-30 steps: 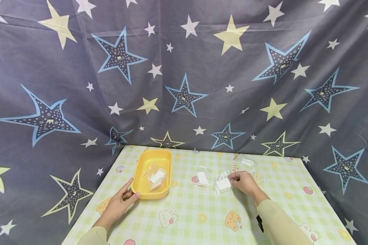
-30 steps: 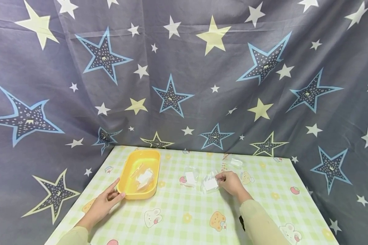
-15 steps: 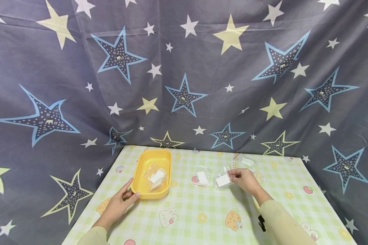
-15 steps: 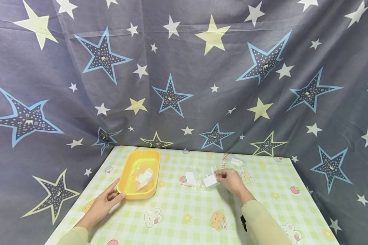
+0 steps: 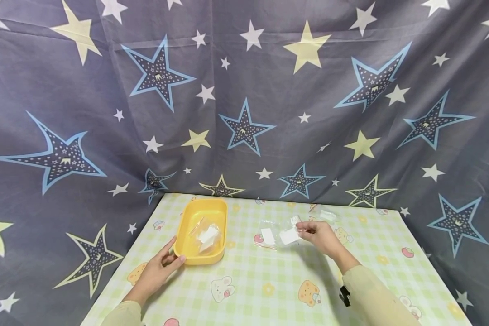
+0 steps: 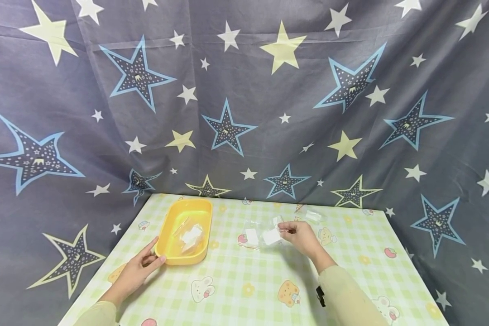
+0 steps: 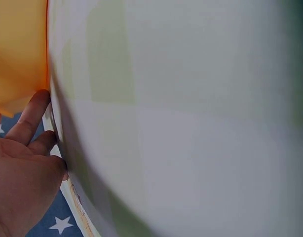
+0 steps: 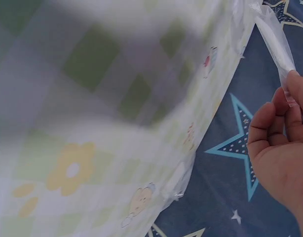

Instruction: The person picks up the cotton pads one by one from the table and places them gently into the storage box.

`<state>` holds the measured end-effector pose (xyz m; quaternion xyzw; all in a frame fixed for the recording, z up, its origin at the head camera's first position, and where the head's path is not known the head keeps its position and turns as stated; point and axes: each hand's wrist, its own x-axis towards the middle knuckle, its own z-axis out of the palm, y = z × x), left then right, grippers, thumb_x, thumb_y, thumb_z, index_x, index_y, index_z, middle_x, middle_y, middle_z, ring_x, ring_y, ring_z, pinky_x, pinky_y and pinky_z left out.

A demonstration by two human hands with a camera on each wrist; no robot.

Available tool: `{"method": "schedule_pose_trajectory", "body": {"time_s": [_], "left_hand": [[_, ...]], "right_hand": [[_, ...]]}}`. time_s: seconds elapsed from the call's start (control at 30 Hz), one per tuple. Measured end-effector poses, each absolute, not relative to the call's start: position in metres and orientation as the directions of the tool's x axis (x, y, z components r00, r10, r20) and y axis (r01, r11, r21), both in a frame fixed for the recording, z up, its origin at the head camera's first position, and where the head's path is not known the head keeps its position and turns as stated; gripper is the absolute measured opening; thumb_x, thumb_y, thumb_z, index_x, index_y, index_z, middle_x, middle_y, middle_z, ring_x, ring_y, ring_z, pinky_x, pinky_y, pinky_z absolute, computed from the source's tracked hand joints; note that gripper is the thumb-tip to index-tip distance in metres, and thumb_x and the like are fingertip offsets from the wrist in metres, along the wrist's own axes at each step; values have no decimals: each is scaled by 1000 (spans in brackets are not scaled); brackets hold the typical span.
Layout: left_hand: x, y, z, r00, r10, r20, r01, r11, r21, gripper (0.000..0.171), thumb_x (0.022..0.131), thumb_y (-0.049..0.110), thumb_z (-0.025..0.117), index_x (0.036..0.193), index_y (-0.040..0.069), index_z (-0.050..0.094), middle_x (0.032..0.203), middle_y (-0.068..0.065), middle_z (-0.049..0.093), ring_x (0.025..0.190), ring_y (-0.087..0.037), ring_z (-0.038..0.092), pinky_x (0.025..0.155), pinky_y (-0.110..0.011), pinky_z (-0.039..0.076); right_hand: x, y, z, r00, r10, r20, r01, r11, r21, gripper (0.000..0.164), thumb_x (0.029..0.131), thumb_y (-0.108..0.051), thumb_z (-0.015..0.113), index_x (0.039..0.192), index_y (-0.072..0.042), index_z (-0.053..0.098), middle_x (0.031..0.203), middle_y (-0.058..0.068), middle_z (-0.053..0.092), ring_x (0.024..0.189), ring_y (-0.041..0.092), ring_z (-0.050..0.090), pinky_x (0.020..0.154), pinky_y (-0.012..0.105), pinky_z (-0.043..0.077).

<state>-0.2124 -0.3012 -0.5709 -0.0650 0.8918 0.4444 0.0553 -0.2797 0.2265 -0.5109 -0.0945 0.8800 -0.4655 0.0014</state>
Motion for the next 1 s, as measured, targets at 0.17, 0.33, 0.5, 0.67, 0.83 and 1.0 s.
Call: {"method": "schedule_pose_trajectory", "body": {"time_s": [0.17,0.33,0.5,0.67,0.83,1.0], "left_hand": [[-211,-301,-570,-985,-69,-159,-169,589,790,96,94,65,74,171,40,24,136,-11,73,110,-19,64,80,-31,51],[-211,-301,-570,-983,-77,-165,-178,581,794,96,93,65,75,171,40,24,136,-11,73,106,-18,63,79,-30,51],[-211,-300,-570,-984,-81,-156,-173,602,779,97,92,70,72,171,40,24,134,-7,75,120,-21,65,94,-37,52],[-210,-300,-570,-987,-74,-146,-161,609,777,98,92,72,71,171,39,24,133,-7,75,125,-24,65,98,-41,52],[-212,-301,-572,-988,-67,-142,-154,597,787,99,91,73,71,171,40,24,136,-8,74,128,-27,65,99,-43,53],[-212,-303,-575,-988,-56,-146,-152,567,809,98,92,72,72,171,41,22,139,-9,73,140,-34,59,115,-59,46]], "right_hand": [[-279,216,-504,-973,-201,113,-205,531,-823,23,100,-12,76,122,-5,80,125,15,78,92,6,66,79,19,55],[-277,200,-493,-966,-228,120,-223,504,-835,24,100,-10,76,123,-4,80,126,16,78,87,6,65,74,20,54],[-275,181,-482,-959,-257,123,-238,487,-840,25,99,-11,76,124,-6,80,124,14,79,83,7,64,69,21,53],[-274,162,-473,-948,-287,139,-266,473,-840,25,99,-13,77,124,-9,81,123,11,80,88,9,66,74,21,55],[-274,143,-465,-934,-317,167,-303,451,-839,25,100,-14,77,124,-11,81,125,9,80,93,9,68,80,21,55],[-274,126,-458,-922,-338,189,-329,424,-844,26,100,-13,76,125,-9,80,122,10,81,86,7,65,76,21,53]]}}
